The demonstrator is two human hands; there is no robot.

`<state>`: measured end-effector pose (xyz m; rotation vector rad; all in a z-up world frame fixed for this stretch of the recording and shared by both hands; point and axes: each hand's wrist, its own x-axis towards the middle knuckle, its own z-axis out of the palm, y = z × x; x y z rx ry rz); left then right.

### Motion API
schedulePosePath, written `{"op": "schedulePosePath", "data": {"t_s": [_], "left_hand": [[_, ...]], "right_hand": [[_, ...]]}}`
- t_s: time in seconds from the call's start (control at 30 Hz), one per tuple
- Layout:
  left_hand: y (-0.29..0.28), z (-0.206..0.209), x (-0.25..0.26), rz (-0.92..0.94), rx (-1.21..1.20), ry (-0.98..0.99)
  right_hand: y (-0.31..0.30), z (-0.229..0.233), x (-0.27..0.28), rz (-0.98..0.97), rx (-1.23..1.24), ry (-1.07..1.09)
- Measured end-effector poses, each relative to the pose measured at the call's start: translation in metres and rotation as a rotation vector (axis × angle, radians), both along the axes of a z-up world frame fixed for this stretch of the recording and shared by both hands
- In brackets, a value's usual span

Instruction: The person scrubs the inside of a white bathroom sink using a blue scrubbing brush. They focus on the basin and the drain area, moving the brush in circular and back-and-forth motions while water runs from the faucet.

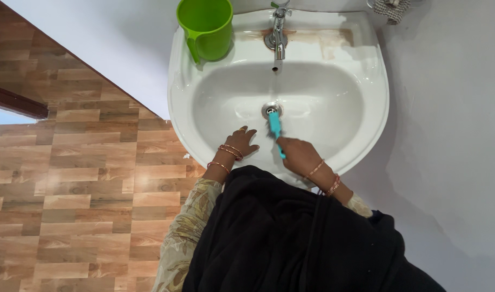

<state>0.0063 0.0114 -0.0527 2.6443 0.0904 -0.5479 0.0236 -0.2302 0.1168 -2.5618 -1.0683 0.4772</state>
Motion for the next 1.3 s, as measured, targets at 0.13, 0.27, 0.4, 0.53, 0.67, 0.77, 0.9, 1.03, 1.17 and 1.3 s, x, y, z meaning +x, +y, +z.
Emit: {"op": "schedulePosePath", "data": {"t_s": [0.13, 0.27, 0.4, 0.53, 0.67, 0.77, 0.9, 1.03, 1.17, 1.3], "left_hand": [[0.002, 0.004, 0.001, 0.012, 0.01, 0.017], [0.0, 0.001, 0.0, -0.001, 0.01, 0.02], [0.001, -0.001, -0.001, 0.013, 0.0, 0.011], [0.002, 0.003, 0.001, 0.021, 0.003, 0.03], [0.001, 0.004, 0.0, 0.011, 0.0, 0.028], [0.001, 0.004, 0.0, -0.002, 0.008, 0.039], [0.001, 0.006, 0.001, -0.014, -0.008, 0.048], [-0.002, 0.01, -0.001, -0.05, 0.005, 0.058], [0.001, -0.001, -0.002, -0.12, -0.026, -0.022], [-0.001, -0.008, -0.005, -0.173, -0.029, -0.038]], "right_hand": [[-0.007, -0.001, -0.003, -0.064, -0.036, -0.085], [-0.016, 0.014, -0.014, 0.015, -0.001, 0.077], [-0.005, 0.003, -0.012, 0.011, 0.088, -0.004], [-0.013, 0.006, -0.012, -0.032, -0.079, -0.072], [-0.031, 0.03, -0.024, -0.003, 0.009, 0.083], [-0.027, 0.028, -0.019, -0.005, 0.025, 0.088], [-0.024, 0.014, -0.017, -0.034, -0.069, -0.032], [-0.041, 0.027, -0.03, -0.019, 0.054, 0.067], [-0.025, 0.018, -0.024, -0.08, 0.109, 0.064], [-0.003, 0.016, -0.017, -0.226, 0.078, -0.066]]}}
